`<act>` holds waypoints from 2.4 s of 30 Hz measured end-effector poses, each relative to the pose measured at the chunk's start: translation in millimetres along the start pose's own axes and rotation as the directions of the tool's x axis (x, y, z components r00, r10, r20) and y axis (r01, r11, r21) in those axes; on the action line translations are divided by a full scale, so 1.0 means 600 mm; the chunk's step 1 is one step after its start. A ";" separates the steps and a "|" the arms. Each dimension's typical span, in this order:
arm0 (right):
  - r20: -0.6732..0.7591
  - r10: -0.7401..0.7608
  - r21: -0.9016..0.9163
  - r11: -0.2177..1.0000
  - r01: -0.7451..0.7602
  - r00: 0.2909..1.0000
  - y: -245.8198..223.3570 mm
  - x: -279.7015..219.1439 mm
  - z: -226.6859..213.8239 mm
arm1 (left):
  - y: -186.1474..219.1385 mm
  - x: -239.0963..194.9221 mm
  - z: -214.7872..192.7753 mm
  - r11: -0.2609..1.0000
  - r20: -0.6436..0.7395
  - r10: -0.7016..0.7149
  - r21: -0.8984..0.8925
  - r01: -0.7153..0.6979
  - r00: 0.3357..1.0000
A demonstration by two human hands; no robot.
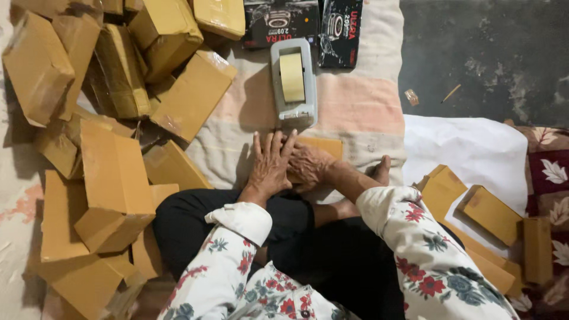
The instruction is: The person sits on the floor and packs smart watches into small cardboard boxes. They open a watch box, place it inside a shipping box, close the flaps, and seal the box with packing tape using a tape dispenser. The process is repeated for multiple watches.
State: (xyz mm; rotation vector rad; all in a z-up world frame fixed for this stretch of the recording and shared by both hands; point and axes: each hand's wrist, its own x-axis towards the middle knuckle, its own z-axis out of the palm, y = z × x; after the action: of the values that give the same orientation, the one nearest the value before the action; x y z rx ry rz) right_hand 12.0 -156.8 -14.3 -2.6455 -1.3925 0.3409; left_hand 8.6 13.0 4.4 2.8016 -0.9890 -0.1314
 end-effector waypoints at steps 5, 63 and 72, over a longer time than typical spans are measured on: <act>-0.118 0.021 -0.101 0.994 -0.033 0.993 0.014 -0.065 0.002 | 0.003 0.015 -0.009 0.997 -0.047 0.066 -0.048 -0.068 0.997; -0.179 0.705 0.548 0.650 -0.526 0.686 -0.001 -0.138 -0.089 | -0.081 0.063 -0.003 0.871 -0.165 -0.087 -0.491 -0.005 0.983; -0.534 0.800 0.255 0.461 -0.850 0.274 -0.062 0.008 0.086 | -0.049 0.051 0.170 0.768 -0.366 -0.517 -0.597 0.231 0.774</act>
State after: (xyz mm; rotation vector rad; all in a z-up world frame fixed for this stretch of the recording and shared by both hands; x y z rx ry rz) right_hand -28.0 -131.1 -56.6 -2.8820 0.3008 -0.4872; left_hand 36.7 3.1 -102.4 2.2810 -0.1771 0.2578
